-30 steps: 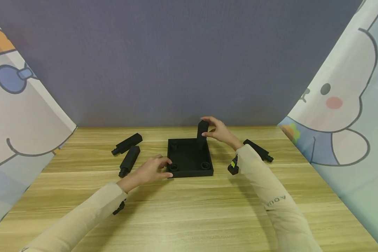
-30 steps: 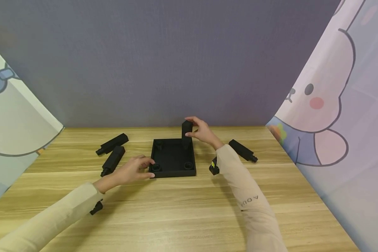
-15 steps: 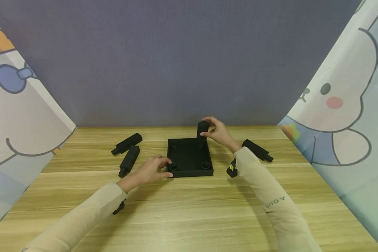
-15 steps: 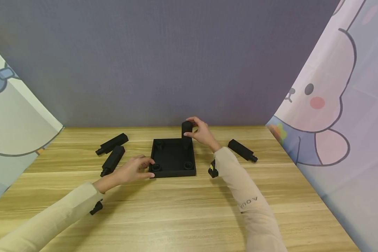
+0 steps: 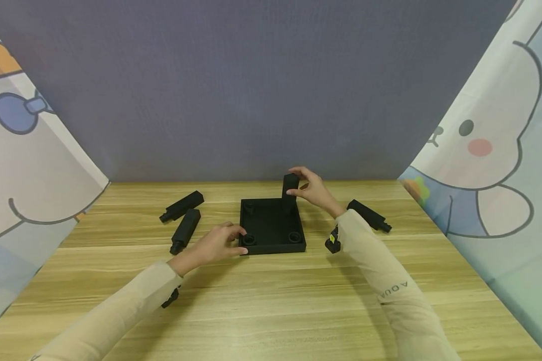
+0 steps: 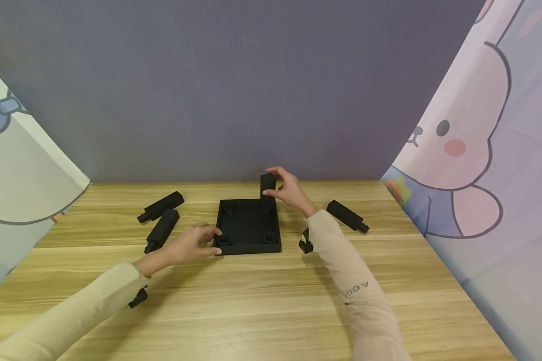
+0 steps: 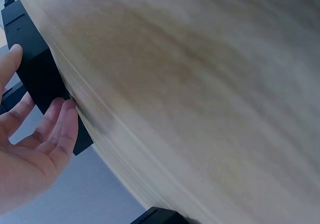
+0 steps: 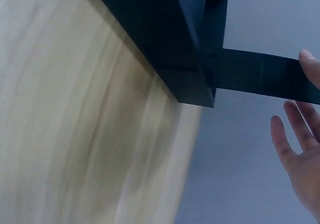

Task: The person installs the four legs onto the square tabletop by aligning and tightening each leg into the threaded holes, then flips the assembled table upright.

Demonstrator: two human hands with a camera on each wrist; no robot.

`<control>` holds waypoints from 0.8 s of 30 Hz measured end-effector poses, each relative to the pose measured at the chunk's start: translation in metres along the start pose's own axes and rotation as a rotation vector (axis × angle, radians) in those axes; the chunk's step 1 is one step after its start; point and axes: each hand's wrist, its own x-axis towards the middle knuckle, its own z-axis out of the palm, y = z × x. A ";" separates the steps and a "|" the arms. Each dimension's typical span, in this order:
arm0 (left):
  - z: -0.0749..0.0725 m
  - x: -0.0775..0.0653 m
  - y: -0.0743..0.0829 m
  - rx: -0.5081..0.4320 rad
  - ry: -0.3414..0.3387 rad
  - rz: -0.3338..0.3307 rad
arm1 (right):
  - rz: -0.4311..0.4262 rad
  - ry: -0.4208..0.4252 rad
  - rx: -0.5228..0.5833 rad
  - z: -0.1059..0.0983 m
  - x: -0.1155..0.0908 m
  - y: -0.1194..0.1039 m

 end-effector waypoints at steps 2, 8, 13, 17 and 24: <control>0.000 0.000 0.000 -0.001 0.001 0.001 | -0.012 -0.035 -0.003 -0.003 -0.001 -0.008; 0.000 0.000 0.000 -0.001 0.001 -0.002 | -0.037 -0.069 -0.019 -0.008 -0.008 -0.034; 0.000 0.000 0.000 -0.001 0.003 0.000 | -0.042 0.023 -0.029 0.003 -0.003 -0.011; 0.000 0.000 0.000 -0.002 0.005 0.003 | -0.021 0.123 -0.043 0.012 -0.001 0.005; 0.000 0.000 0.000 -0.004 0.005 0.007 | -0.019 0.151 -0.050 0.015 -0.003 0.004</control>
